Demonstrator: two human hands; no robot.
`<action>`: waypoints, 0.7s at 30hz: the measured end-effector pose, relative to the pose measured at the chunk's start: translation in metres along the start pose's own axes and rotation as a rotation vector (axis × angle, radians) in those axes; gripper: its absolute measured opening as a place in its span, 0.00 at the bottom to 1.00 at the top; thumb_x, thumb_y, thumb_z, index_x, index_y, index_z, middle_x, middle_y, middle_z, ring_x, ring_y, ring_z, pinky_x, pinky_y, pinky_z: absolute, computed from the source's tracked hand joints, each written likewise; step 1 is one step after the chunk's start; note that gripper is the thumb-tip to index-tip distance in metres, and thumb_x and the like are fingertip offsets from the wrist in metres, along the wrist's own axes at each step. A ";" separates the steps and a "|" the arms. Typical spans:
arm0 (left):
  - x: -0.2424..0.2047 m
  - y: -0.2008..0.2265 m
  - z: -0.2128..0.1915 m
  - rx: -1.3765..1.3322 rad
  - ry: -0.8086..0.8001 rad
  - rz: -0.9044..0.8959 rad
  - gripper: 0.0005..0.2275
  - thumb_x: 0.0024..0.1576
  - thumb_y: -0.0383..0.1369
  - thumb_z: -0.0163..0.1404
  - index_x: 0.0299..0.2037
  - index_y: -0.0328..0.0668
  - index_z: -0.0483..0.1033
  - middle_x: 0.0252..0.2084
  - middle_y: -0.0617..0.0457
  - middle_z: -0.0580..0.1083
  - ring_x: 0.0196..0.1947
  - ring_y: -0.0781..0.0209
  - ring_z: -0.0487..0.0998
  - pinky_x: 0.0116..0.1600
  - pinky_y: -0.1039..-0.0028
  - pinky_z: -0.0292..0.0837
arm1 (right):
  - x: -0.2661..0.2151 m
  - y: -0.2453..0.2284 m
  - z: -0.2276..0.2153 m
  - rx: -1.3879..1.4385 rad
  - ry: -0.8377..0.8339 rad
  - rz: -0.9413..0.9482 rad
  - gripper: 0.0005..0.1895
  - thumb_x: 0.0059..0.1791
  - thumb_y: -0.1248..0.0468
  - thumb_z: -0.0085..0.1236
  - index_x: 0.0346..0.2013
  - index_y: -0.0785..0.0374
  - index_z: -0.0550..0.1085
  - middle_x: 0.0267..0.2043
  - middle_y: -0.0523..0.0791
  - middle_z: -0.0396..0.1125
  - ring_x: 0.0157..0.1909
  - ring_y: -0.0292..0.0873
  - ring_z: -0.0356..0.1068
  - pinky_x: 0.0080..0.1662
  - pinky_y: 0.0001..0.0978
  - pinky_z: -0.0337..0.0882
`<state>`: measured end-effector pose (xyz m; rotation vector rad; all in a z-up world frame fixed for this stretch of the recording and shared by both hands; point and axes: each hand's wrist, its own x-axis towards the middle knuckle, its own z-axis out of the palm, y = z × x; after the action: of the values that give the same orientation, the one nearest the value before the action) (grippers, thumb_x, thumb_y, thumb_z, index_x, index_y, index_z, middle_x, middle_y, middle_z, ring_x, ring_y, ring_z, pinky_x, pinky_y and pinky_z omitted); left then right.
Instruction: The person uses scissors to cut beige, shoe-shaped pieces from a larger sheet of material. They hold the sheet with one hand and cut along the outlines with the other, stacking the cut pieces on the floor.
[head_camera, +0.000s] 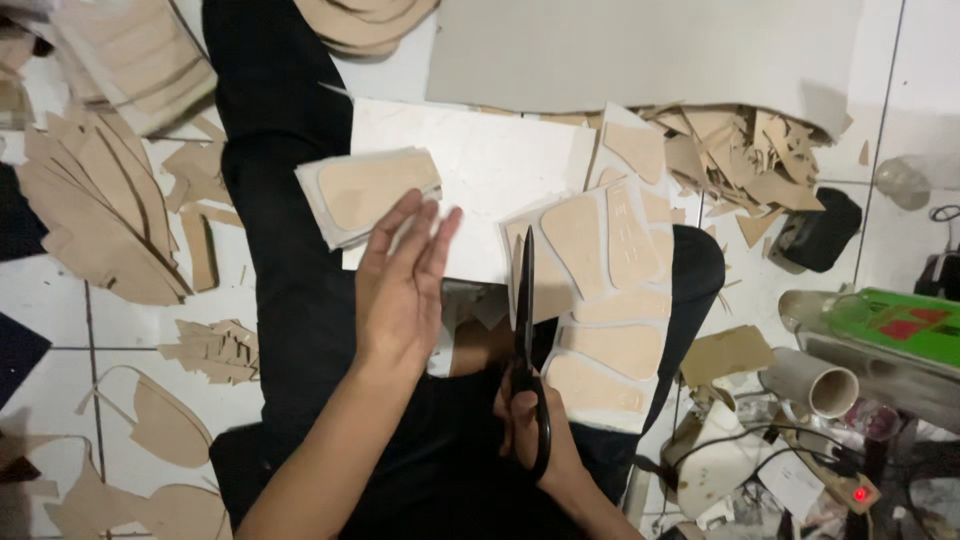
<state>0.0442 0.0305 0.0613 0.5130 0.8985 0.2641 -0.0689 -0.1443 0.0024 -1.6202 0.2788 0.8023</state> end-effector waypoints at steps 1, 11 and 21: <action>-0.010 0.007 0.005 0.034 0.052 -0.125 0.17 0.50 0.21 0.48 0.51 0.27 0.66 0.52 0.35 0.69 0.55 0.46 0.73 0.64 0.69 0.68 | -0.001 0.003 -0.001 -0.017 0.018 0.053 0.38 0.35 0.26 0.31 0.21 0.61 0.62 0.14 0.43 0.56 0.09 0.38 0.57 0.15 0.26 0.62; 0.092 0.030 -0.044 2.019 -0.571 1.149 0.33 0.48 0.46 0.59 0.61 0.34 0.66 0.60 0.40 0.69 0.63 0.41 0.63 0.64 0.44 0.38 | -0.022 0.009 -0.046 -0.136 0.172 -0.046 0.47 0.32 0.21 0.25 0.22 0.63 0.68 0.12 0.41 0.57 0.09 0.36 0.59 0.16 0.25 0.59; 0.003 -0.067 -0.052 1.681 -0.690 -0.007 0.29 0.50 0.64 0.25 0.07 0.52 0.53 0.07 0.62 0.50 0.08 0.70 0.51 0.18 0.76 0.43 | -0.029 0.039 -0.082 -0.012 0.212 -0.217 0.43 0.39 0.24 0.26 0.11 0.62 0.60 0.06 0.44 0.49 0.03 0.38 0.51 0.08 0.23 0.48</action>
<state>0.0052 -0.0092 -0.0030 1.9884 0.2388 -0.7588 -0.0848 -0.2376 -0.0082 -1.7156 0.2429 0.4688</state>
